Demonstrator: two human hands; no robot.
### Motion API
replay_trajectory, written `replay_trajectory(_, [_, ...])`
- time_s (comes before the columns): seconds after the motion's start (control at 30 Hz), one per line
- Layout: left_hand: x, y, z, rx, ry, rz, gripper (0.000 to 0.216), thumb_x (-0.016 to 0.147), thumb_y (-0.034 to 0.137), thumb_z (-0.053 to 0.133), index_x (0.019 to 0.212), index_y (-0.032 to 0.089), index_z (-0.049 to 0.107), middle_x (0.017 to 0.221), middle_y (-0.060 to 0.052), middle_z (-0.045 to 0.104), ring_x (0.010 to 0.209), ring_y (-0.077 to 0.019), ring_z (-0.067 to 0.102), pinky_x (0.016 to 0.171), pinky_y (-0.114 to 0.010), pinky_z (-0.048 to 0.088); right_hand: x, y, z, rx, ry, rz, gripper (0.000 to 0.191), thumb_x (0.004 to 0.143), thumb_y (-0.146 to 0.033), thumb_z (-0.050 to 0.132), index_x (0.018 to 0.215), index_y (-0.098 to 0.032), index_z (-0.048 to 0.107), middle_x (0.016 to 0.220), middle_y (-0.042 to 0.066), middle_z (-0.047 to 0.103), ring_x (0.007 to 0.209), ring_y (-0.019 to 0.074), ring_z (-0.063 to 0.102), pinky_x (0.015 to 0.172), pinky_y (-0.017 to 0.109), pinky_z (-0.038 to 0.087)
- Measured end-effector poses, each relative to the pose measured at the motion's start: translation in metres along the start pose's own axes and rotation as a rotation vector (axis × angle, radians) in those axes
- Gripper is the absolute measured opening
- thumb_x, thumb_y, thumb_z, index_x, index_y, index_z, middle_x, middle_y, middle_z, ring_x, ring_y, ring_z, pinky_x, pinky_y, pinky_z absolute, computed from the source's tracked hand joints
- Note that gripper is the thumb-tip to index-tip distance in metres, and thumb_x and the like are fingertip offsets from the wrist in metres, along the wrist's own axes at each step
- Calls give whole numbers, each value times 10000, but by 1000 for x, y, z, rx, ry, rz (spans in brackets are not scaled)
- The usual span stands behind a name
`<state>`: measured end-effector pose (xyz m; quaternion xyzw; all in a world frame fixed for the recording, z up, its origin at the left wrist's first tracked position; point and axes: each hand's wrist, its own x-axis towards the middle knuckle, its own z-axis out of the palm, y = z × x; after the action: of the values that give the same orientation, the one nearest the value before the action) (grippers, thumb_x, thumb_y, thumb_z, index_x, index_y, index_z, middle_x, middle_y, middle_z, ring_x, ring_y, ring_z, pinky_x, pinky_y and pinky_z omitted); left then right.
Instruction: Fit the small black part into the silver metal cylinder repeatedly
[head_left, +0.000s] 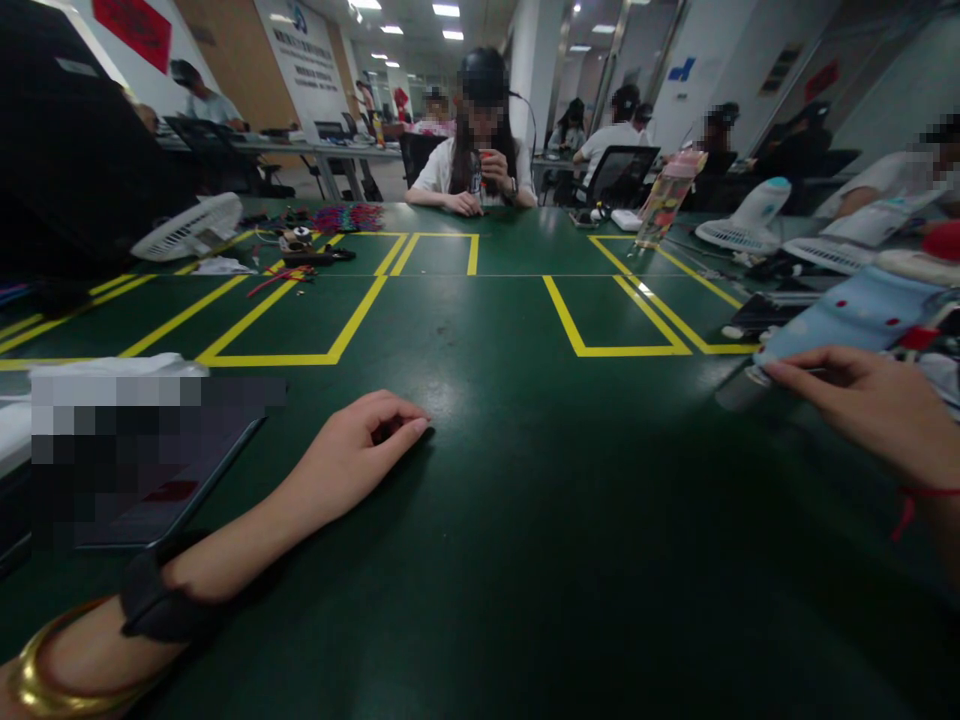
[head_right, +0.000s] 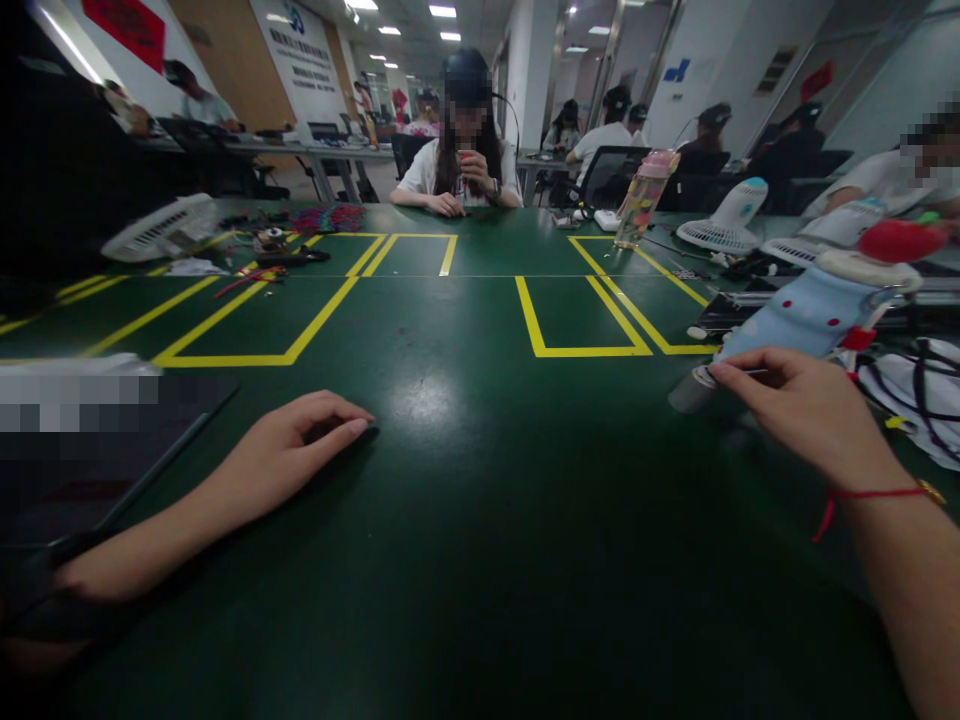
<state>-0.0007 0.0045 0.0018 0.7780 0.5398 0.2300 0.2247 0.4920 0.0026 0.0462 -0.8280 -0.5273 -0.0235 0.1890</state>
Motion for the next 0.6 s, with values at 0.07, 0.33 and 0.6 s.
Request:
replay_trajectory(0.07, [0,0,0,-1,0,1,273,895,460,508,976,245,656,984,-17,634,886,-198,587,776,-336,451,-1,1,-1,66,-33,22,375,734,-555,614,940,-248,677,856,64,684,695,137,582,654,330,410])
replay_trajectory(0.33, [-1,1,0,-11,16,7,274,893,448,505,964,235,662,961,-23,634,862,-196,592,753,-329,459,-15,-7,6,214,0,4,506,599,-466,756,1029,-231,633,943,98,693,852,211,657,675,337,486])
replay_trajectory(0.6, [1,2,2,-6,34,12,268,891,443,506,942,236,668,942,-20,636,857,-197,593,756,-331,458,-74,-114,40,800,-228,-473,461,675,-362,729,1072,-198,562,1018,71,661,886,162,658,794,327,571])
